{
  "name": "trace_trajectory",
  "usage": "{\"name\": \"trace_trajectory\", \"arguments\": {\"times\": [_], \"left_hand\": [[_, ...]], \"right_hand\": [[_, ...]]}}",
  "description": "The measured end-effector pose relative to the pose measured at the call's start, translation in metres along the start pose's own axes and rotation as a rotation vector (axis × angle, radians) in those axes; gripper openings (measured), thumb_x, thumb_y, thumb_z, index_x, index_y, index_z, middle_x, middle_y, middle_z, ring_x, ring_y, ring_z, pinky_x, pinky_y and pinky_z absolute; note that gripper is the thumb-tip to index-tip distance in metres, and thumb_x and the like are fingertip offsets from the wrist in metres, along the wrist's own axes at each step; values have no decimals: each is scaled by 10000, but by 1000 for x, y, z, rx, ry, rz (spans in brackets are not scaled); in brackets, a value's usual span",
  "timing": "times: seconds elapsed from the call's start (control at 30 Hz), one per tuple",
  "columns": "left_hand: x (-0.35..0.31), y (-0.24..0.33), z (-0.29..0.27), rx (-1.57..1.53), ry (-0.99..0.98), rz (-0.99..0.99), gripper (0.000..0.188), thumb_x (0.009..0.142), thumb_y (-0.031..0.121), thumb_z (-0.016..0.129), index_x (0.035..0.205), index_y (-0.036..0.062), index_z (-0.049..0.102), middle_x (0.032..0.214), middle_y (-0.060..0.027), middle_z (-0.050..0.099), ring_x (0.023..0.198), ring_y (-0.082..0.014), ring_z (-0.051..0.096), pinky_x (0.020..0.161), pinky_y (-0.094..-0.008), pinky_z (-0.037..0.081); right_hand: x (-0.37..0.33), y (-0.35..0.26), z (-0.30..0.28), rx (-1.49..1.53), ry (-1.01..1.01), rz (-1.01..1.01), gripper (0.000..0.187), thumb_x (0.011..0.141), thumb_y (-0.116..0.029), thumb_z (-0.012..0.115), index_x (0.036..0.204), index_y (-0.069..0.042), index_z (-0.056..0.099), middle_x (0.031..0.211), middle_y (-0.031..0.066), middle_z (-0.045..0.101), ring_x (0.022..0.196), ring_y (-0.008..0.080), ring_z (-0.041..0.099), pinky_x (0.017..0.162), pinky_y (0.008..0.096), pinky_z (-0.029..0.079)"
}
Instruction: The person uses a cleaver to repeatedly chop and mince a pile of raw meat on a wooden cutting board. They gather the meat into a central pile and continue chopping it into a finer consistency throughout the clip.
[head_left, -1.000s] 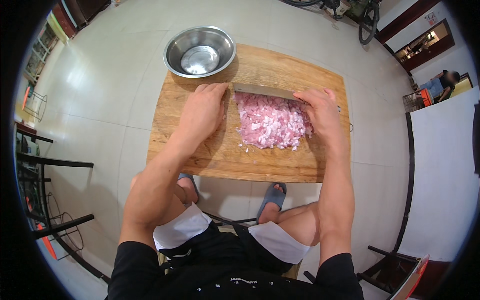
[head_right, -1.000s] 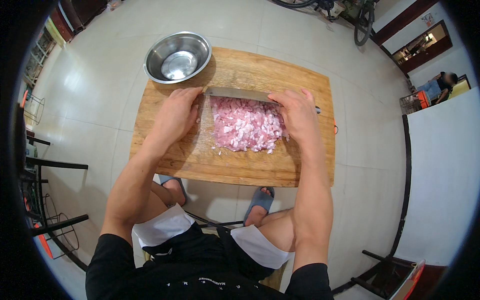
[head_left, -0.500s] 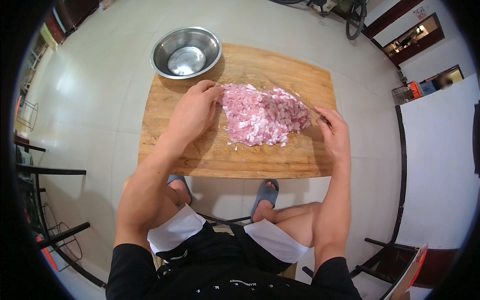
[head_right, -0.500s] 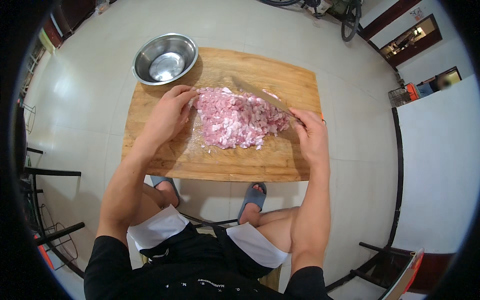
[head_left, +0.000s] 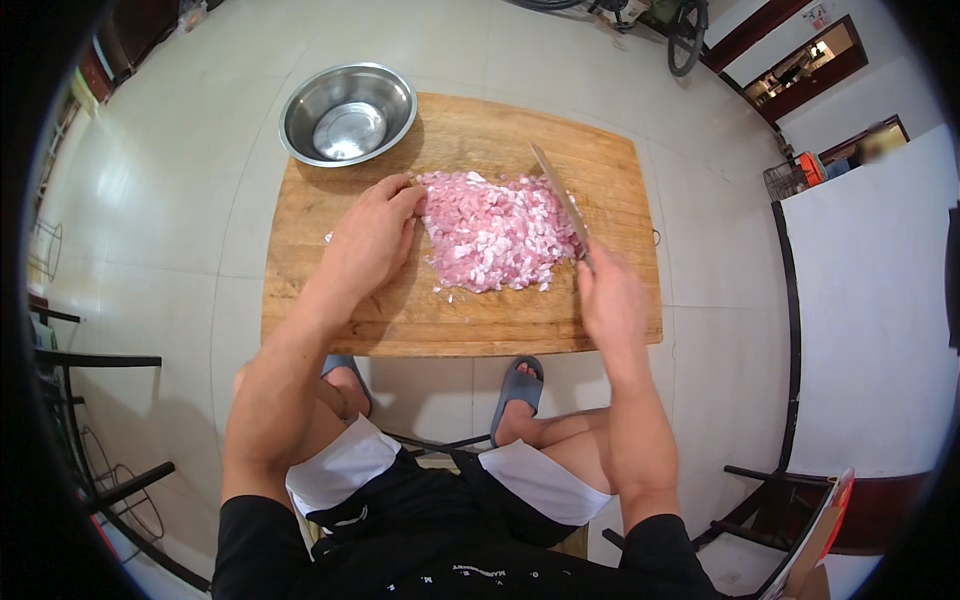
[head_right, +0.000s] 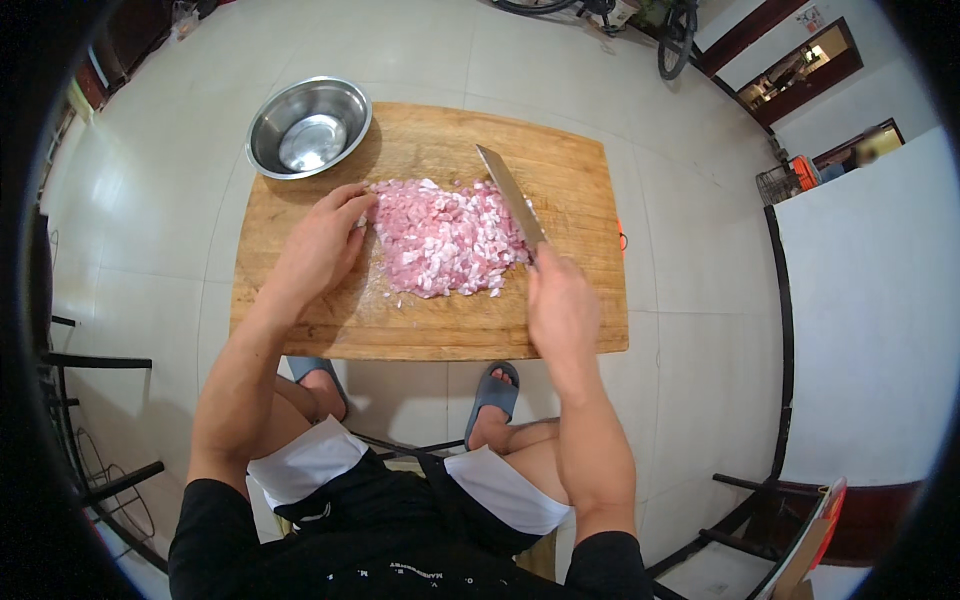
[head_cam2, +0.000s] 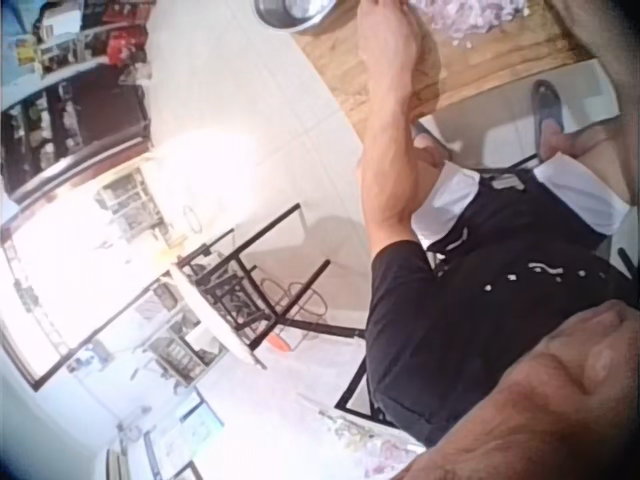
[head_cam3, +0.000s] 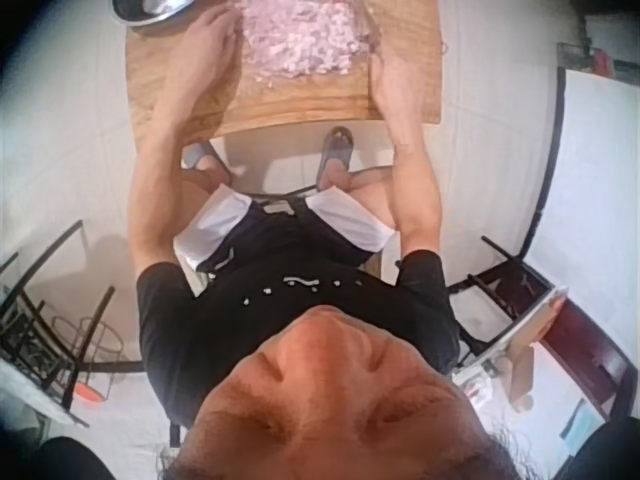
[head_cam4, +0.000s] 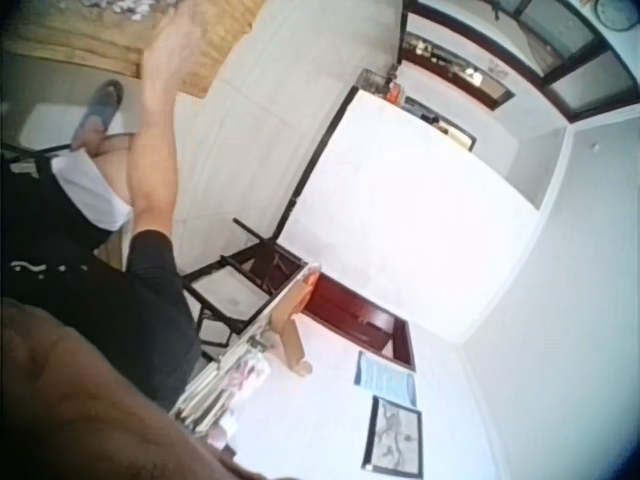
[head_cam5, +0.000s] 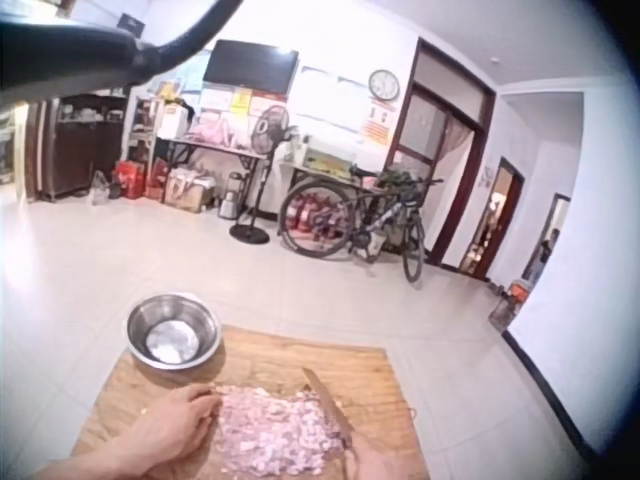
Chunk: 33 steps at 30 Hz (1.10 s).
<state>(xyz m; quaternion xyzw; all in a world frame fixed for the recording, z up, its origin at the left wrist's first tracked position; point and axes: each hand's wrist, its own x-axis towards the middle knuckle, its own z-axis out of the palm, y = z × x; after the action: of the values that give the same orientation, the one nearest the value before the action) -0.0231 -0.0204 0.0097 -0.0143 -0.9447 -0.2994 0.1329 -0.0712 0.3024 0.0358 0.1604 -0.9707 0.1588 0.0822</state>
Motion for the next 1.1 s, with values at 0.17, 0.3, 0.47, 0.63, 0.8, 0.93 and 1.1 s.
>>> {"name": "trace_trajectory", "arguments": {"times": [0.17, 0.3, 0.47, 0.63, 0.8, 0.93, 1.1], "left_hand": [[0, -3, 10, 37, 36, 61, 401, 973, -12, 619, 1370, 16, 664, 1473, -205, 618, 1347, -423, 597, 1138, -477, 509], [3, 0, 15, 55, 80, 112, 409, 939, -15, 613, 1344, -8, 670, 1427, -207, 643, 1336, -410, 603, 1136, -480, 503], [5, -3, 11, 34, 76, 98, 406, 960, -30, 601, 1360, -4, 663, 1464, -215, 625, 1350, -421, 595, 1140, -472, 505], [3, -16, -13, 40, 157, 21, 343, 983, 9, 579, 1299, -20, 710, 1365, -225, 694, 1261, -433, 653, 1067, -494, 544], [4, -31, -27, -17, 274, -114, 331, 1005, 51, 549, 1278, -6, 727, 1222, -210, 769, 1156, -404, 718, 1007, -476, 566], [7, -18, -35, -130, 247, -228, 326, 1013, 67, 543, 1265, 11, 743, 1165, -190, 792, 1102, -383, 749, 965, -455, 581], [4, -13, -38, -165, 223, -253, 335, 1014, 47, 535, 1271, 9, 746, 1143, -173, 805, 1089, -336, 770, 963, -421, 588]], "right_hand": [[-11, -37, -2, -3, -46, -78, 275, 1000, -112, 672, 1249, 4, 659, 996, 243, 714, 897, 456, 728, 773, 553, 584], [-25, -58, -2, 10, -86, -200, 331, 1004, -133, 672, 1298, 18, 657, 1009, 207, 701, 854, 434, 743, 741, 541, 603], [-28, -54, -9, 288, -35, -248, 434, 982, -159, 725, 1399, -52, 668, 1062, 166, 708, 904, 405, 729, 777, 509, 589], [-20, -17, -38, 585, -114, -61, 270, 997, -150, 744, 1235, -22, 737, 888, 75, 709, 756, 195, 668, 683, 378, 527], [-24, 7, -53, 745, -545, 91, 235, 991, -147, 739, 1182, -10, 757, 779, -15, 603, 698, 57, 506, 616, 266, 426], [-11, -7, -49, 706, -816, 23, 211, 972, -177, 767, 1098, -8, 757, 739, -7, 606, 662, 68, 530, 590, 287, 435], [24, -18, -36, 670, -1063, -25, 172, 985, -171, 735, 1055, -14, 751, 726, -2, 645, 598, 97, 549, 564, 298, 453]]}}
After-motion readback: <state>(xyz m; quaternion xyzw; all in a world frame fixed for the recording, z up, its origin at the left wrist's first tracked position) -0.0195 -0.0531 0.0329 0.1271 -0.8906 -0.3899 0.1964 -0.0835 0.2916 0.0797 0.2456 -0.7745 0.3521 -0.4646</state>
